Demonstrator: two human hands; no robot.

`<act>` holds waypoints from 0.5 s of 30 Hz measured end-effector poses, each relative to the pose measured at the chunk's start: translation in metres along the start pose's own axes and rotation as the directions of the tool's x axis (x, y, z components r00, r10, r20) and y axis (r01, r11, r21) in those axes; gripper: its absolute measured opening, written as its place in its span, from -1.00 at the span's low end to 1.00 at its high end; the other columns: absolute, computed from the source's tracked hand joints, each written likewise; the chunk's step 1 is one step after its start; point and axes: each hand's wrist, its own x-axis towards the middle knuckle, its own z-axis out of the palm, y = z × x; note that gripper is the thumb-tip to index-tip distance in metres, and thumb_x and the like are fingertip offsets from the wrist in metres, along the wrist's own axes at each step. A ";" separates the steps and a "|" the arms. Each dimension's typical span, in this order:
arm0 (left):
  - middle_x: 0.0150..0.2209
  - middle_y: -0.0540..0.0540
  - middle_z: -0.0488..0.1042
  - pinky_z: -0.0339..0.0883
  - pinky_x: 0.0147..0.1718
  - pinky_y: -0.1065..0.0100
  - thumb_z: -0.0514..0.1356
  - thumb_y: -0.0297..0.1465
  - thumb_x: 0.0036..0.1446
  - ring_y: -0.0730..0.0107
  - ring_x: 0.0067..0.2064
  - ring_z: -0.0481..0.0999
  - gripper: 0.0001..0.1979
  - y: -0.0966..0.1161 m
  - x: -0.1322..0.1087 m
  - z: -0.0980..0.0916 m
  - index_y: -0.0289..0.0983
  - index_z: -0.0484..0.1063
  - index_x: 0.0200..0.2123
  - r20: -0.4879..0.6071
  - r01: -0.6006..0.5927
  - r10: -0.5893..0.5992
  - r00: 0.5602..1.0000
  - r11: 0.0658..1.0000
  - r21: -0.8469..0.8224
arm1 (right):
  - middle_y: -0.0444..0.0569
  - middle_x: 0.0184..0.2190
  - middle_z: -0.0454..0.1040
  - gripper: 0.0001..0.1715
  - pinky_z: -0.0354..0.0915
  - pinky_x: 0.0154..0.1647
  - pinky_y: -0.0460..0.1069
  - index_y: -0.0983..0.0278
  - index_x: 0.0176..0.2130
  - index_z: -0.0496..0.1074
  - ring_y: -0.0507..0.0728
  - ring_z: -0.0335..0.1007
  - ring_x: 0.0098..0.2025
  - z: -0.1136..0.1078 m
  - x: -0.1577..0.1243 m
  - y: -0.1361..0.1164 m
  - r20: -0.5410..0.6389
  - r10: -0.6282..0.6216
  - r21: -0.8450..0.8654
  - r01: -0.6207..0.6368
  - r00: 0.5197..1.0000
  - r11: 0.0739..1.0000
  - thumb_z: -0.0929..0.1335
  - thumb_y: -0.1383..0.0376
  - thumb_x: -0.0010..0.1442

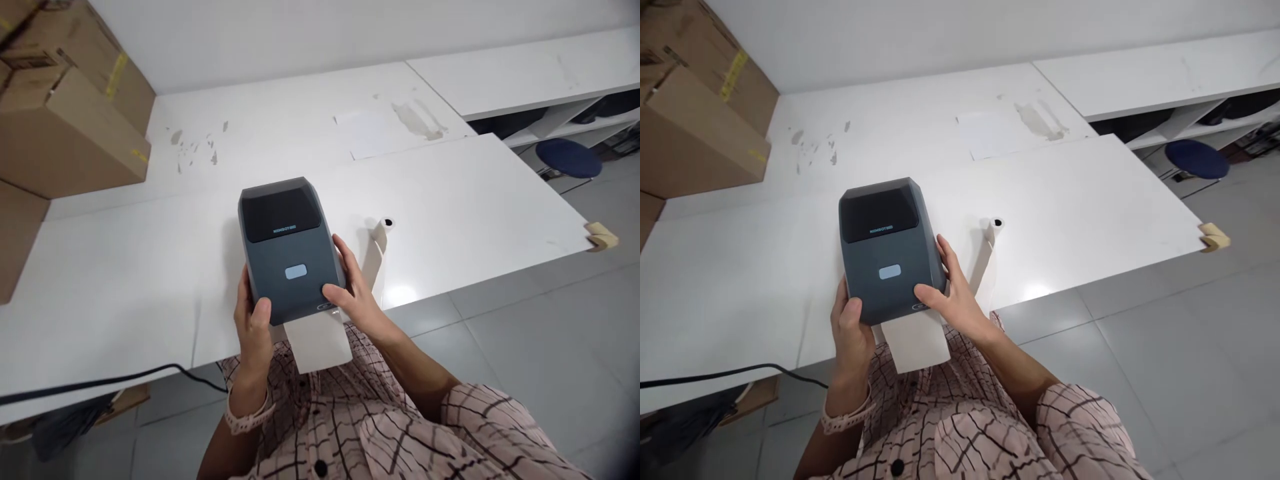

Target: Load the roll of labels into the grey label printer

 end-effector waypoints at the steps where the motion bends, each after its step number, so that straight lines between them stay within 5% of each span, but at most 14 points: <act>1: 0.42 -0.17 0.29 0.34 0.32 0.00 0.17 -0.03 0.31 -0.10 0.42 0.29 -0.31 -0.001 0.001 -0.001 -0.12 0.22 0.42 -0.005 -0.005 0.005 1.000 1.000 0.017 | 0.09 0.56 -0.05 0.21 0.24 0.41 0.41 -0.02 0.54 -0.23 0.39 0.05 0.52 0.000 0.000 0.000 -0.001 -0.006 -0.014 0.006 1.000 1.000 0.40 -0.26 0.22; 6: 0.42 -0.23 0.27 0.36 0.28 0.05 0.14 0.01 0.32 -0.08 0.42 0.28 -0.30 -0.003 -0.005 -0.004 -0.15 0.20 0.41 -0.011 -0.057 0.058 0.998 0.993 0.106 | 0.12 0.53 0.02 0.21 0.29 0.36 0.45 -0.02 0.54 -0.22 0.43 0.10 0.50 -0.001 0.003 0.002 0.003 -0.019 -0.041 0.020 1.000 0.999 0.40 -0.25 0.21; 10: 0.24 -0.23 0.42 0.50 -0.08 0.27 0.32 -0.02 0.19 0.16 0.09 0.54 -0.39 -0.018 -0.048 -0.003 -0.13 0.34 0.22 -0.329 -0.136 0.205 0.922 0.966 0.220 | 0.08 0.55 -0.01 0.18 0.24 0.42 0.38 -0.01 0.54 -0.24 0.37 0.09 0.51 -0.001 0.004 0.006 0.011 -0.031 -0.005 0.031 0.999 1.000 0.39 -0.21 0.24; 11: 0.07 -0.19 0.53 0.48 -0.24 0.34 0.32 -0.02 0.18 0.27 -0.11 0.58 -0.48 -0.021 -0.060 -0.001 -0.15 0.40 0.10 -0.346 -0.091 0.149 0.926 0.980 0.177 | 0.07 0.55 -0.02 0.17 0.23 0.44 0.37 0.00 0.54 -0.23 0.35 0.07 0.51 -0.001 0.005 0.007 0.012 -0.039 0.002 0.039 0.999 0.999 0.39 -0.20 0.25; 13: -0.21 -0.09 0.57 0.37 -0.45 0.41 0.33 0.00 0.16 0.42 -0.40 0.48 -0.54 -0.023 -0.079 0.002 -0.19 0.47 -0.05 -0.184 0.145 -0.132 0.974 0.987 0.064 | 0.06 0.55 -0.01 0.16 0.21 0.45 0.36 0.01 0.54 -0.21 0.35 0.06 0.52 0.000 0.005 0.009 0.005 -0.051 0.007 0.051 0.999 0.999 0.39 -0.19 0.24; 15: -0.42 -0.02 0.51 0.22 -0.59 0.42 0.33 0.03 0.13 0.50 -0.57 0.32 -0.54 -0.017 -0.087 0.005 -0.22 0.52 -0.14 0.063 0.402 -0.401 0.914 0.915 -0.012 | 0.05 0.54 0.01 0.16 0.19 0.45 0.38 0.00 0.53 -0.18 0.36 0.06 0.52 0.001 0.006 0.010 -0.010 -0.051 0.011 0.052 0.999 0.999 0.40 -0.20 0.22</act>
